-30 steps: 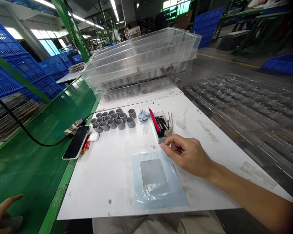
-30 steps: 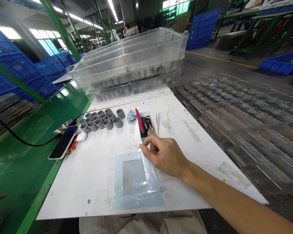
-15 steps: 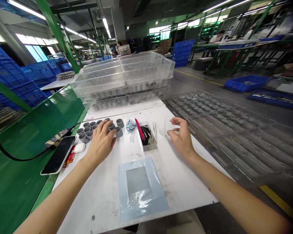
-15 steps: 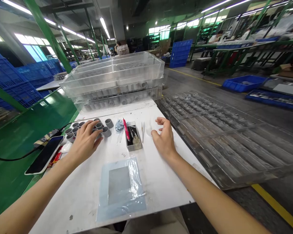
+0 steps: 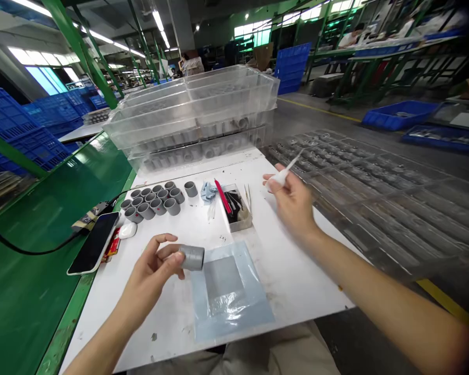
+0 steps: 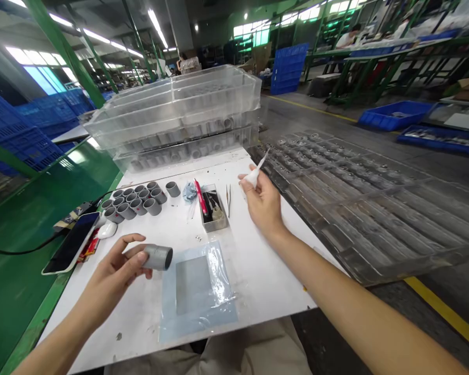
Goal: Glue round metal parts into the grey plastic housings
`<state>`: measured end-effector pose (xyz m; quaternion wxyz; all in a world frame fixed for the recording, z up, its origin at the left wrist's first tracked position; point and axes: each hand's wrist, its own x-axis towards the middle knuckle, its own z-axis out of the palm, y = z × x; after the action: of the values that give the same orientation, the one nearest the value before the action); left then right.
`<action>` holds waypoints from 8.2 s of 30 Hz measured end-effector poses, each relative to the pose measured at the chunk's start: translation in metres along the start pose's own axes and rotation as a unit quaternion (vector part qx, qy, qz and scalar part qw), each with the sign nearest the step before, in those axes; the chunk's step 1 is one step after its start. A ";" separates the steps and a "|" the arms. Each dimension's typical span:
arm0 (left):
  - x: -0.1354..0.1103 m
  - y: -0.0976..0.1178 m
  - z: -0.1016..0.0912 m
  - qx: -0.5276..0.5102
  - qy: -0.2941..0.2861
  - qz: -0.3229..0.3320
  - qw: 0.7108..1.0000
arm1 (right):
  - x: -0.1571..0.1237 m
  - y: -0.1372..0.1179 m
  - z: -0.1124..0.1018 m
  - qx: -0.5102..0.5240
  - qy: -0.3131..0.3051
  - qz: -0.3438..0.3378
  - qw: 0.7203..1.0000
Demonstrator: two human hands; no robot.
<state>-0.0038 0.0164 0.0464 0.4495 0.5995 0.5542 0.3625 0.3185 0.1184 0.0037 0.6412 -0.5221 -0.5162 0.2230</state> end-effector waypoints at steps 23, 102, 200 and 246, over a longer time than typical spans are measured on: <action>-0.023 -0.040 -0.003 -0.276 -0.017 -0.090 0.957 | -0.059 -0.089 0.059 0.190 -0.180 -0.150 0.953; -0.029 -0.038 0.004 -0.167 -0.017 -0.131 0.977 | -0.084 -0.072 0.071 0.098 -0.282 -0.123 0.946; -0.034 -0.040 0.009 -0.176 -0.007 -0.096 0.980 | -0.085 -0.073 0.070 0.162 -0.268 -0.062 0.948; -0.033 -0.050 0.004 -0.166 -0.016 0.015 0.986 | -0.084 -0.073 0.068 0.144 -0.287 0.043 0.946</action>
<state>-0.0209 -0.0180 -0.0001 0.5460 0.5307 0.4700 0.4465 0.2083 0.0535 0.0278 0.5244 -0.3593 -0.6179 0.4627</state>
